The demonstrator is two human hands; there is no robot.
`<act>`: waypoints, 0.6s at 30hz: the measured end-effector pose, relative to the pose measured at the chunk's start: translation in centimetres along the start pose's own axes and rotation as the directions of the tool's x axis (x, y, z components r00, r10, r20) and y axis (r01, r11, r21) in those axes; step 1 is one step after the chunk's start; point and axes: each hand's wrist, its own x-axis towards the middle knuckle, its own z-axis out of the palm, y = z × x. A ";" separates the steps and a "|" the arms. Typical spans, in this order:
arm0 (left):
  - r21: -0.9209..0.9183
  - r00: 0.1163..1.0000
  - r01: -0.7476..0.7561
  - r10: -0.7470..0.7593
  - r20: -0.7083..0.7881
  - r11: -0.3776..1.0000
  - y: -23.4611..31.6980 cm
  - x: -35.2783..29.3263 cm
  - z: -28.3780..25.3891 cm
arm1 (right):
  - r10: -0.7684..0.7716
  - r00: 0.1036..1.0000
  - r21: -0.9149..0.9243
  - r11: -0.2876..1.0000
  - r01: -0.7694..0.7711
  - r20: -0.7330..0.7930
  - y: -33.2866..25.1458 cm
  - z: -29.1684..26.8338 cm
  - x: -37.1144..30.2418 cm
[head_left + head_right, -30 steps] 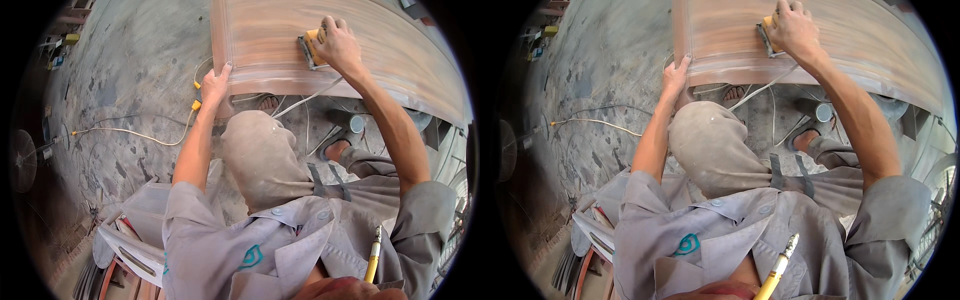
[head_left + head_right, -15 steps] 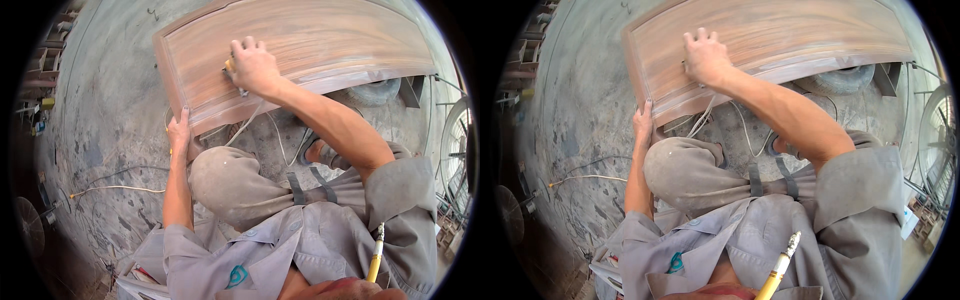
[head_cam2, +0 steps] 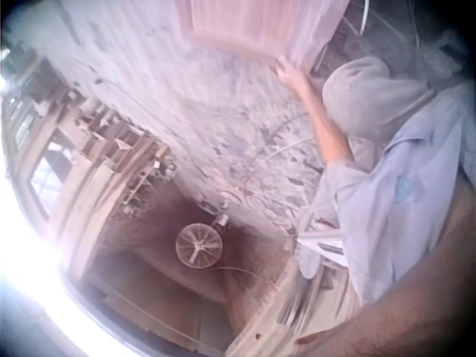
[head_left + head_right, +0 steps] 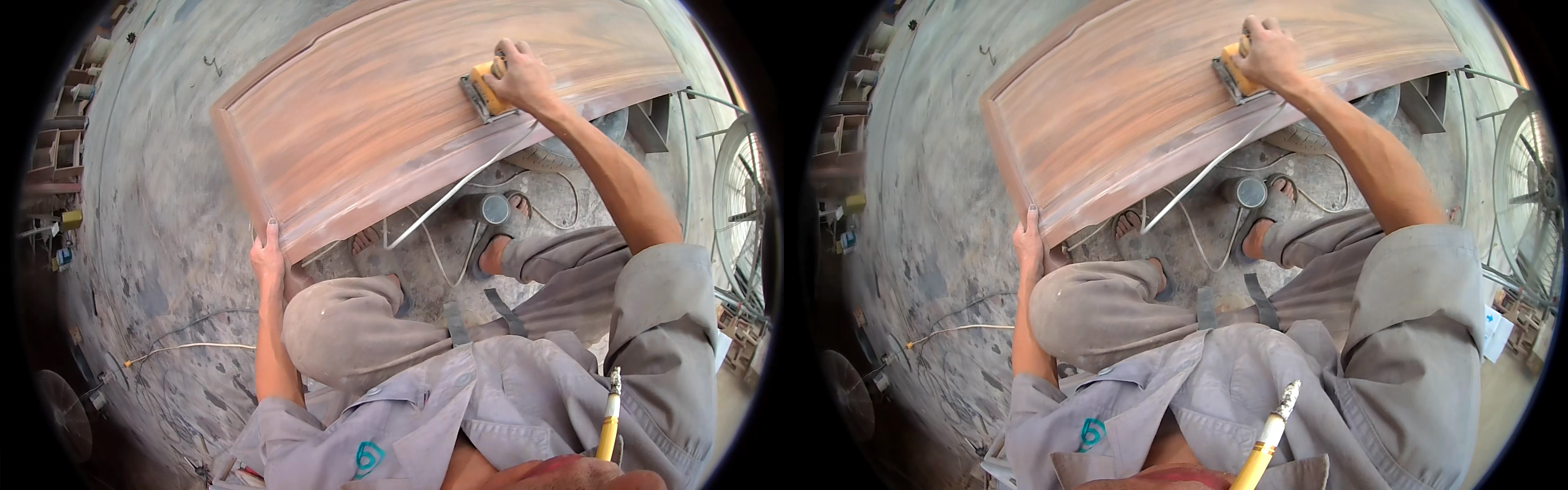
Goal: The person uses an electric sander to smooth the surface of a large wooden panel. They move the sander systematically across the panel's face and edges while sitting on the floor.
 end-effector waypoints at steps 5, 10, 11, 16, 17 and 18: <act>0.003 1.000 0.000 0.000 -0.016 1.000 0.6 -0.4 -0.1 | 0.003 1.000 -0.045 0.999 -0.004 -0.027 10.7 -1.9 2.5; 0.067 0.999 -0.011 0.014 -0.037 0.998 1.2 -0.4 0.3 | 0.069 0.997 -0.050 0.996 -0.070 -0.018 18.0 -3.3 4.8; 0.079 0.999 -0.008 0.012 -0.042 0.997 1.2 -0.6 0.4 | 0.094 0.995 -0.064 0.993 -0.095 -0.015 18.4 -3.5 4.8; 0.082 0.998 -0.028 0.033 -0.058 0.996 0.2 0.0 0.8 | 0.143 0.990 -0.032 0.989 -0.142 0.019 10.7 -1.8 3.1; 0.080 0.997 -0.032 0.038 -0.064 0.996 -0.1 0.1 0.5 | 0.154 0.988 0.005 0.988 -0.154 0.027 7.9 -1.5 2.3; 0.077 0.997 -0.037 0.042 -0.066 0.996 -0.4 0.3 0.4 | 0.123 0.992 0.069 0.990 -0.124 0.023 5.8 -1.5 1.5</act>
